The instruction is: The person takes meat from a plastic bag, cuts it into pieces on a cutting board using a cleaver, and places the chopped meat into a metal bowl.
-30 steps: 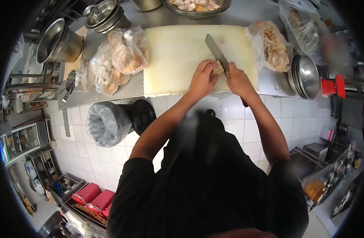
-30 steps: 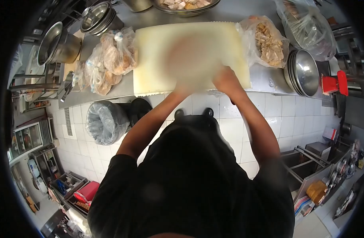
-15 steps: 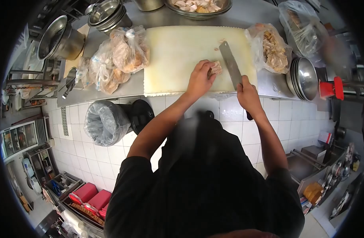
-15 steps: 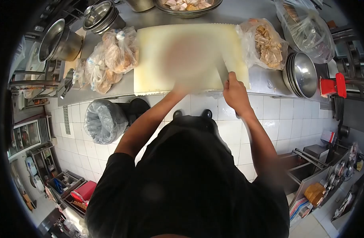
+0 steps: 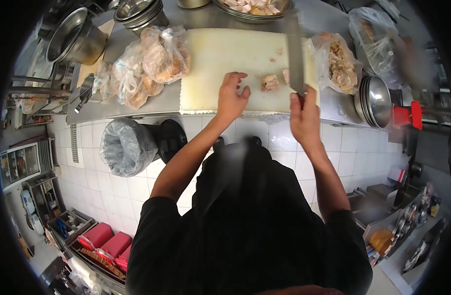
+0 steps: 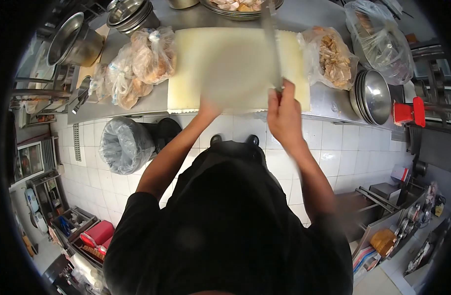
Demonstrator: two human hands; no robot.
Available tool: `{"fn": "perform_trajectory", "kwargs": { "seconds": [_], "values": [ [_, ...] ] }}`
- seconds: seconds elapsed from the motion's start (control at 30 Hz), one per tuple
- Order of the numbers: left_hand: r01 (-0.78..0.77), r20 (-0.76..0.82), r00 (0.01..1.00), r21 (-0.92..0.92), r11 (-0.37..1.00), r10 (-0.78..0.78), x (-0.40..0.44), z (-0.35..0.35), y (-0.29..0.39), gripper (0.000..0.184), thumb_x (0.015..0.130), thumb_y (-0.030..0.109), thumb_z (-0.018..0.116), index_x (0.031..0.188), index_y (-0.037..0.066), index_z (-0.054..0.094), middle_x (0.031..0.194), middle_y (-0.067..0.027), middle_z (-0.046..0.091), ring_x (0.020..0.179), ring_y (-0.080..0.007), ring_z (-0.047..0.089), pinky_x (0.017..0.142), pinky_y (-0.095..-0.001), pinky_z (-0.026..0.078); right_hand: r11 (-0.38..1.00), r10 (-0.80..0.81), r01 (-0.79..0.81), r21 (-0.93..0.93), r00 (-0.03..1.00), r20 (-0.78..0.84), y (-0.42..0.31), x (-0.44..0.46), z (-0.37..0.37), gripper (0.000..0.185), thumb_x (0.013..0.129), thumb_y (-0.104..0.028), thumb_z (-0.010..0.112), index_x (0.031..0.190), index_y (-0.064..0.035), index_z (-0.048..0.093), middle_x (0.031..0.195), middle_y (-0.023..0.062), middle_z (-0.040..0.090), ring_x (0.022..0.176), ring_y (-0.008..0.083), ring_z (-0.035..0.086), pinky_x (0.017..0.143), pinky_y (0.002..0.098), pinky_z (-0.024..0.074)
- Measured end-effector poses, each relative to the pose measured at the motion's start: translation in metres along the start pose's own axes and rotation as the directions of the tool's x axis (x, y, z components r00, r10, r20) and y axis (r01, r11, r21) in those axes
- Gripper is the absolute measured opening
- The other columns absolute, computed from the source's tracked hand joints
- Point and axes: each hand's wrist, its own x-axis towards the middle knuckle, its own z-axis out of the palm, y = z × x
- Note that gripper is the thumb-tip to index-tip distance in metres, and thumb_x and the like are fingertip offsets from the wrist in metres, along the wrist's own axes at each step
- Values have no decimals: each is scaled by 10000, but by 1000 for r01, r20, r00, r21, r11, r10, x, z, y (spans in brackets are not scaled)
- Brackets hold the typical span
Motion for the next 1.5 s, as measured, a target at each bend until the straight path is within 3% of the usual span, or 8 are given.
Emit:
{"fn": "perform_trajectory", "kwargs": {
  "seconds": [0.43,0.6,0.67,0.77,0.83,0.87,1.17,1.5],
  "values": [
    [98,-57,993,-46,994,-100,-13,-41,12,187,761,31,655,945,36,623,1003,-92,575,780,-209,605,646,-319,507,964,124,-71,-256,972,198,31,18,33,199,908,-85,499,1047,16,399,731,275,599,715,492,569,639,555,434],
    [110,-74,991,-22,994,-111,-11,-52,14,170,766,38,652,935,36,630,993,-87,580,769,-207,603,651,-320,504,998,-42,37,-53,994,-101,-26,32,8,178,947,-135,498,1028,19,461,671,221,580,600,386,594,564,455,456],
    [99,-76,992,-20,995,-100,-10,-53,10,167,765,39,653,931,36,632,981,-89,583,763,-208,601,652,-320,502,972,-169,218,92,910,-378,-80,45,-14,217,977,-205,509,981,8,469,659,76,572,561,93,561,481,243,412],
    [95,-60,994,-21,995,-97,-9,-52,8,170,761,36,653,930,38,633,965,-90,587,752,-204,598,647,-325,502,932,-45,251,260,795,-605,-103,47,-16,120,946,-119,484,969,-2,466,606,199,502,517,385,521,524,423,448],
    [82,-64,994,-82,993,-88,-10,-48,4,177,758,35,653,934,38,634,962,-97,586,760,-220,603,662,-333,505,692,-566,412,-593,819,-92,12,28,16,169,961,-149,466,967,11,411,594,197,552,520,396,555,526,480,451],
    [74,-67,994,-112,991,-82,-12,-45,4,180,756,35,653,936,38,635,961,-101,586,764,-228,605,669,-337,506,893,40,65,-446,974,222,52,-3,42,164,943,-139,466,959,12,404,637,292,558,632,543,527,614,596,414],
    [-175,-9,985,-81,981,175,15,26,33,326,712,63,722,1020,16,626,977,-129,587,927,-306,589,795,-357,508,939,76,11,-343,968,238,47,7,39,240,970,-219,484,962,-1,385,709,320,569,672,526,552,591,569,407],
    [-79,122,986,-235,969,110,24,51,4,333,720,0,716,1038,-12,616,1055,-132,603,892,-305,634,782,-353,528,789,413,-593,161,706,576,61,44,-8,247,987,-285,495,915,-68,401,601,25,446,381,105,416,337,265,362]
  ]
}}
